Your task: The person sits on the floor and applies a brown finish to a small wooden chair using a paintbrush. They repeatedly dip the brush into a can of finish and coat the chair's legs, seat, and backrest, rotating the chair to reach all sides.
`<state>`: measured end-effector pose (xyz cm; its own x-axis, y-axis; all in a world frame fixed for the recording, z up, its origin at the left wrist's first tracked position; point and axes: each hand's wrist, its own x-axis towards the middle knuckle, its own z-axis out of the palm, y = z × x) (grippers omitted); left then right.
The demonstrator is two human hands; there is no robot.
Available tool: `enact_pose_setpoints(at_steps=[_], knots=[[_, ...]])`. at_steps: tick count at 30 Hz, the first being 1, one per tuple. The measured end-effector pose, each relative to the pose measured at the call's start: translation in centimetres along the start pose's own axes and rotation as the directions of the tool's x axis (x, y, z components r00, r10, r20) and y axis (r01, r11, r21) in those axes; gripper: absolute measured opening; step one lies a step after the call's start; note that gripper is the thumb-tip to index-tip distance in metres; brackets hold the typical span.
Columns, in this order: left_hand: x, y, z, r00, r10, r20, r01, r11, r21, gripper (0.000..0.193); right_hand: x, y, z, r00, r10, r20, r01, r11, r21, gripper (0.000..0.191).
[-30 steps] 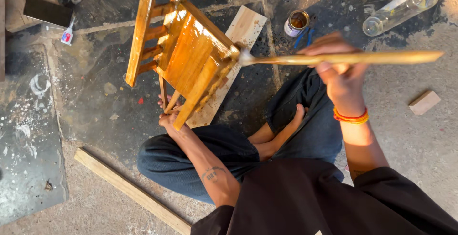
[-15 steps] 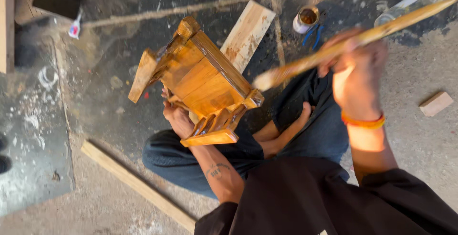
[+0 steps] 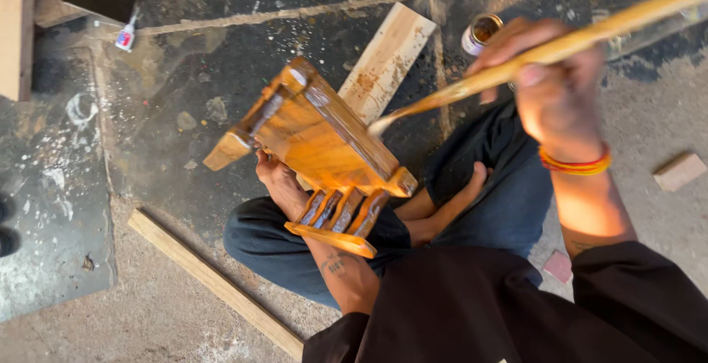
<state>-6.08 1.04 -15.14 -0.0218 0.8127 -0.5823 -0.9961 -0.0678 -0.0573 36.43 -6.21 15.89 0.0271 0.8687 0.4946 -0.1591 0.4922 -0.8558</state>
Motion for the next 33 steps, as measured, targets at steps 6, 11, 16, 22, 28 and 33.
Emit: enact_pose_setpoints(at_steps=[6,11,16,22,28,33], knots=[[-0.3,0.2,-0.2,1.0,0.012,0.023,-0.013,1.0,0.02,0.056,1.6,-0.2,-0.3,0.972,-0.111,0.208,0.125,0.991,-0.054,0.017],[-0.4,0.4,-0.5,0.999,0.026,0.034,-0.027,0.999,0.028,0.056,2.3,0.3,2.1,0.98,-0.162,0.117,0.182,0.965,-0.189,0.02],[-0.4,0.4,-0.6,0.999,0.028,0.039,-0.03,0.999,0.031,0.056,3.3,1.7,4.1,0.928,-0.358,0.102,0.372,0.891,-0.258,0.02],[-0.7,0.3,-0.8,0.998,0.042,0.041,-0.042,0.999,0.0,0.056,2.5,2.4,4.3,0.919,-0.385,-0.082,0.356,0.902,-0.243,0.018],[-0.7,0.2,-0.6,0.998,0.05,0.047,-0.05,0.999,0.005,0.056,2.5,2.4,3.2,0.963,-0.262,-0.071,0.254,0.962,-0.099,0.017],[-0.2,-0.1,-0.1,0.996,0.065,0.061,-0.066,0.998,0.024,0.056,2.6,2.0,1.2,0.983,-0.18,-0.032,0.178,0.982,-0.06,0.016]])
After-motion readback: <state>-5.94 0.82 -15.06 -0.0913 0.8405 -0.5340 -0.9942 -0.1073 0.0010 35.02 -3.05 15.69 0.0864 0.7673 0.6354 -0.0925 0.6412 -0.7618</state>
